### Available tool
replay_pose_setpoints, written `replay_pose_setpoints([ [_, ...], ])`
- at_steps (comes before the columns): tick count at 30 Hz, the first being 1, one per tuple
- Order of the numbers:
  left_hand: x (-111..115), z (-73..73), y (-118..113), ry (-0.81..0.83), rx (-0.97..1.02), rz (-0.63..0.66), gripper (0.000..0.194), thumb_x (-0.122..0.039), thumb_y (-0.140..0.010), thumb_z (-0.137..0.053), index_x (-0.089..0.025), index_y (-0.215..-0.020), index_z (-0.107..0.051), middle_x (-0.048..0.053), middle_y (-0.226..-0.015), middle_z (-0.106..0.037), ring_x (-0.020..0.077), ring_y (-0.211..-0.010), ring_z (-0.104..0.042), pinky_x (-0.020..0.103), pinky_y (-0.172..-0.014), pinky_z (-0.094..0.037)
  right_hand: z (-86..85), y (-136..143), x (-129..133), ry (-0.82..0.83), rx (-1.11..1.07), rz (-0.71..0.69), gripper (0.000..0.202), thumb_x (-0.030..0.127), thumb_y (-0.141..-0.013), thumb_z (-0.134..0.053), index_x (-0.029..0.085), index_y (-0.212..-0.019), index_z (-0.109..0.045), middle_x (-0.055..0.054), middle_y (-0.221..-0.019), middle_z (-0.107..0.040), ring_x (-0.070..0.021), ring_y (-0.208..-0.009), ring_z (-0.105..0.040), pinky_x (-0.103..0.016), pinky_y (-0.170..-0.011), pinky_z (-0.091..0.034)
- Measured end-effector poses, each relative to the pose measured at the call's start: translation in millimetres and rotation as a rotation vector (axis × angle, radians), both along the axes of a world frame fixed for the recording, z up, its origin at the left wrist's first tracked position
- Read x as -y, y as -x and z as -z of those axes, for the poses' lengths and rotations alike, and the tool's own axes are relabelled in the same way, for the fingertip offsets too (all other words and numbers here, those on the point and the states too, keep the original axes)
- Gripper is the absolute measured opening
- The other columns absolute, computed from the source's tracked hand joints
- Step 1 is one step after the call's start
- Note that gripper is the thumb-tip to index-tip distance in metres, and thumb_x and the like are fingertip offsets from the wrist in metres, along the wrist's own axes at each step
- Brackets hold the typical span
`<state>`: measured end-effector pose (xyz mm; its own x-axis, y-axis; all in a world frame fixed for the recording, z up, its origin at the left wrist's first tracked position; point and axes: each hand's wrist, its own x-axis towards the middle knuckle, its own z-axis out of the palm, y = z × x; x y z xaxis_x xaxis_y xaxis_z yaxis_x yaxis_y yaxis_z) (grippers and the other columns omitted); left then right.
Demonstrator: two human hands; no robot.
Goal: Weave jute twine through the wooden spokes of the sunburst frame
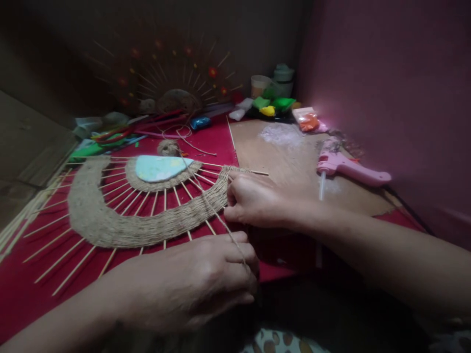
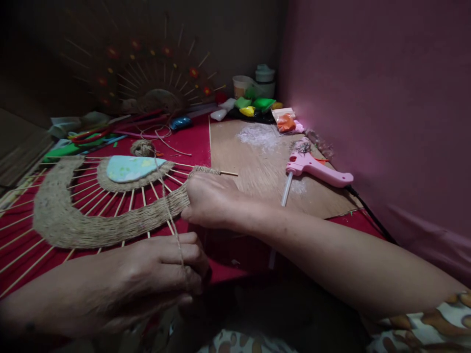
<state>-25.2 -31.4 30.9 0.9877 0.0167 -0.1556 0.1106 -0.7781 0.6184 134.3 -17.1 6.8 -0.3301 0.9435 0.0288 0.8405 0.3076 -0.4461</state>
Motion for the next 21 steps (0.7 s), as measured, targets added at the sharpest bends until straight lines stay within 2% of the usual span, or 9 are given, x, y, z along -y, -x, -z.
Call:
replay_pose_setpoints([
  [6,-5,-4.1,4,0.067,-0.029,-0.037,0.016,-0.021,-0.09,-0.048,-0.018,-0.083,-0.062,0.005,-0.079,-0.061,0.0165,-0.079,-0.053,0.026,-0.074,-0.045,-3.6,0,-1,0.04,-0.009,0.021,0.011,0.025,-0.067,-0.058,0.017,-0.06,-0.055,-0.005,-0.069,-0.056,-0.0097,-0.054,-0.04,-0.025,-0.045,-0.029],
  [11,-15,-19.6,15,0.273,0.068,-0.131,0.014,-0.018,-0.087,-0.052,-0.018,-0.076,-0.06,0.003,-0.074,-0.061,0.0143,-0.075,-0.056,0.025,-0.074,-0.047,-0.9,-2,0,0.015,-0.033,0.007,0.013,0.028,-0.068,-0.057,0.017,-0.061,-0.055,-0.005,-0.068,-0.055,-0.0099,-0.055,-0.04,-0.025,-0.046,-0.029],
  [13,-23,-24.7,23,0.305,0.047,-0.188,0.018,-0.018,-0.088,-0.052,-0.017,-0.072,-0.06,0.002,-0.071,-0.06,0.0137,-0.073,-0.056,0.025,-0.072,-0.046,0.8,-3,0,0.002,-0.033,0.005,0.013,0.028,-0.068,-0.057,0.017,-0.061,-0.054,-0.005,-0.071,-0.056,-0.0103,-0.056,-0.04,-0.026,-0.047,-0.029],
  [16,-36,-26.4,37,0.263,-0.051,-0.245,0.024,-0.029,-0.09,-0.051,-0.016,-0.072,-0.062,0.001,-0.068,-0.058,0.013,-0.068,-0.053,0.024,-0.066,-0.044,3.4,-5,-1,-0.019,-0.034,-0.018,0.014,0.027,-0.071,-0.055,0.017,-0.06,-0.054,-0.006,-0.076,-0.058,-0.0114,-0.06,-0.043,-0.026,-0.05,-0.029],
  [19,-47,-23.8,50,0.176,0.137,-0.452,0.034,-0.043,-0.089,-0.05,-0.016,-0.074,-0.062,0.0,-0.06,-0.055,0.0139,-0.067,-0.052,0.024,-0.067,-0.043,6.0,-7,-3,-0.03,-0.071,-0.057,0.017,0.025,-0.078,-0.05,0.018,-0.063,-0.054,-0.005,-0.075,-0.059,-0.0126,-0.063,-0.046,-0.026,-0.054,-0.031],
  [21,-52,-22.2,55,0.135,0.196,-0.516,0.036,-0.047,-0.087,-0.053,-0.015,-0.074,-0.063,0.0,-0.055,-0.054,0.0141,-0.066,-0.052,0.024,-0.066,-0.044,7.8,-9,-4,-0.052,-0.133,-0.07,0.013,0.022,-0.081,-0.047,0.018,-0.071,-0.054,-0.004,-0.077,-0.059,-0.0128,-0.066,-0.047,-0.026,-0.057,-0.033],
])
